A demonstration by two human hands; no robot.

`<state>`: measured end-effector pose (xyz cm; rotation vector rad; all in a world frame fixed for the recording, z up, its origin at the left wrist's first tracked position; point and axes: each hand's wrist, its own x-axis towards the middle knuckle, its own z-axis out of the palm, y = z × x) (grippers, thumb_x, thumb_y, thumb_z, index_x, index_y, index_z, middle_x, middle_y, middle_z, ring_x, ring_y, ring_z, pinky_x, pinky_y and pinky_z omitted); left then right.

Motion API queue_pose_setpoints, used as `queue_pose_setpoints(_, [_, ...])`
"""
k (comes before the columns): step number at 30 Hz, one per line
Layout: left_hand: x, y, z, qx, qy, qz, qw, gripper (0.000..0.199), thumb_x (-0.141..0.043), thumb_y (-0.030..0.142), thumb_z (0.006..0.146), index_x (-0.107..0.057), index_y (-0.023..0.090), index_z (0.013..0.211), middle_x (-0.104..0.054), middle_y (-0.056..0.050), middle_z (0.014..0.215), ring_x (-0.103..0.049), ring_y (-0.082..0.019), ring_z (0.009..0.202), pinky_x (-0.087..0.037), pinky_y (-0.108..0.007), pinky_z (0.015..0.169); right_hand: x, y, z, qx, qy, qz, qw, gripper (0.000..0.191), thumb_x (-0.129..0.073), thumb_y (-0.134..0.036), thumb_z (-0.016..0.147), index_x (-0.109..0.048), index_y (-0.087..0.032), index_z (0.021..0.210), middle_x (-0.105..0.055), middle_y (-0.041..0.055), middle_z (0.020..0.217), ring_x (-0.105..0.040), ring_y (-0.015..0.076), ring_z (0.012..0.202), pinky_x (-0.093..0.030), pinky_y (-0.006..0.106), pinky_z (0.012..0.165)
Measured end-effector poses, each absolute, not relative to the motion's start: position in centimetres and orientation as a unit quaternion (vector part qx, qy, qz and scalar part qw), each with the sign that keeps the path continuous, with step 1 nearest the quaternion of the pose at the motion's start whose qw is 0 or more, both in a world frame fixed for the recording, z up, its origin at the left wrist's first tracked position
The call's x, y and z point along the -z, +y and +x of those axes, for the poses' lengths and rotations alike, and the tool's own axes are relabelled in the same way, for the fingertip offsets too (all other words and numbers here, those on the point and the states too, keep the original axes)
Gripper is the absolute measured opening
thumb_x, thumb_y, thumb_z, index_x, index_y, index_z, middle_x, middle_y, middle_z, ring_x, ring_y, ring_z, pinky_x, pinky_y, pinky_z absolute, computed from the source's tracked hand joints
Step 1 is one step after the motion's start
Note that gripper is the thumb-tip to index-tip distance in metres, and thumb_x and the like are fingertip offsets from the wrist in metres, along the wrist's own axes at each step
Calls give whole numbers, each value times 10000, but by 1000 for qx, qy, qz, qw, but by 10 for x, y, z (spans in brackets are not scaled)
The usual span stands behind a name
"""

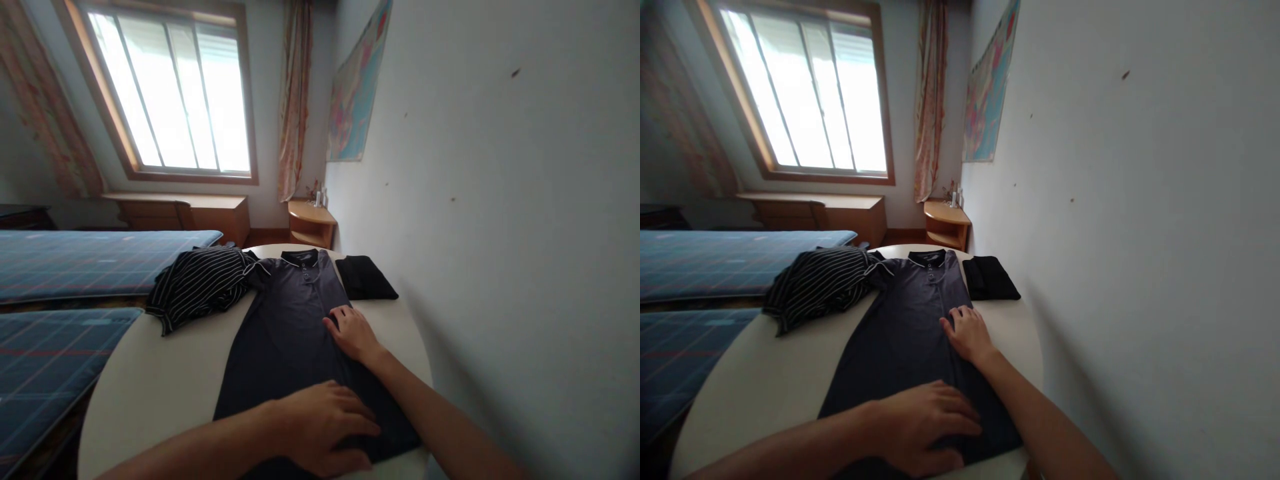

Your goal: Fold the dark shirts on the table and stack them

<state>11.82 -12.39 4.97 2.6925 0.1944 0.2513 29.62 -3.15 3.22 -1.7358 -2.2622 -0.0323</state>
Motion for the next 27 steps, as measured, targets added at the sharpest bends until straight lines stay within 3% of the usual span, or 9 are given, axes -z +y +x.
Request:
queue_pose_setpoints(5, [-51,-103,94,-74,136,974,167,669,-539,502,933,-361,253,1528,-229,-154,1623,-226,-367,1484,-248,-591,1162,-13,-33,301,-33,-777,-603,177,506,-338,-468,1025,-564,-182,1375,-481,119,1497,-378,259,1416,-250,413,1175])
queue_pose_setpoints(8, [-46,-111,92,-56,138,975,166,737,-534,536,930,-274,264,1563,-172,-152,1636,-165,-372,1495,-207,-614,1168,-10,-40,305,-49,-781,-604,153,538,-321,-503,1022,-511,-214,1434,-417,93,1551,-309,267,1461,-213,447,1191])
queue_pose_setpoints(12, [-40,-129,97,-60,128,982,124,780,-513,571,937,-215,243,1579,-168,-161,1636,-175,-384,1491,-235,-613,1159,-18,-57,306,-28,-779,-612,132,538,-362,-528,1002,-525,-219,1411,-464,99,1517,-352,286,1433,-227,464,1174])
queue_pose_setpoints(17, [-16,-148,107,-82,111,989,47,545,-406,388,1030,-288,273,1549,-262,-167,1605,-305,-390,1448,-359,-604,1092,-45,-67,295,22,-776,-624,92,522,-369,-579,986,-658,-179,1156,-678,162,1183,-606,305,1121,-382,444,1013])
queue_pose_setpoints(20, [-20,-152,109,-91,104,988,63,498,-391,377,1038,-339,275,1523,-330,-150,1585,-361,-374,1426,-393,-567,1082,-59,-54,284,37,-760,-647,41,505,-377,-554,990,-669,-151,1072,-702,185,1030,-655,313,971,-436,420,871])
queue_pose_setpoints(23, [-46,-138,103,-102,131,975,146,577,-499,515,970,-439,210,1456,-449,-130,1521,-467,-308,1363,-440,-432,1077,-62,-31,274,52,-755,-654,20,427,-441,-492,982,-658,-140,1091,-694,193,1045,-651,314,984,-440,396,835])
queue_pose_setpoints(25, [-63,-115,94,-129,204,957,161,382,-526,422,964,-588,226,1287,-635,-74,1311,-625,-229,1154,-488,-364,1010,-59,-14,266,64,-758,-648,37,395,-477,-468,970,-645,-149,1130,-674,185,1118,-627,310,1037,-441,383,840])
queue_pose_setpoints(27, [-71,-82,79,-190,313,923,117,266,-528,331,957,-650,231,1171,-658,-62,1242,-621,-217,1121,-470,-372,1025,-53,1,259,70,-764,-638,61,392,-492,-464,962,-630,-164,1173,-649,172,1187,-595,306,1087,-440,380,862])
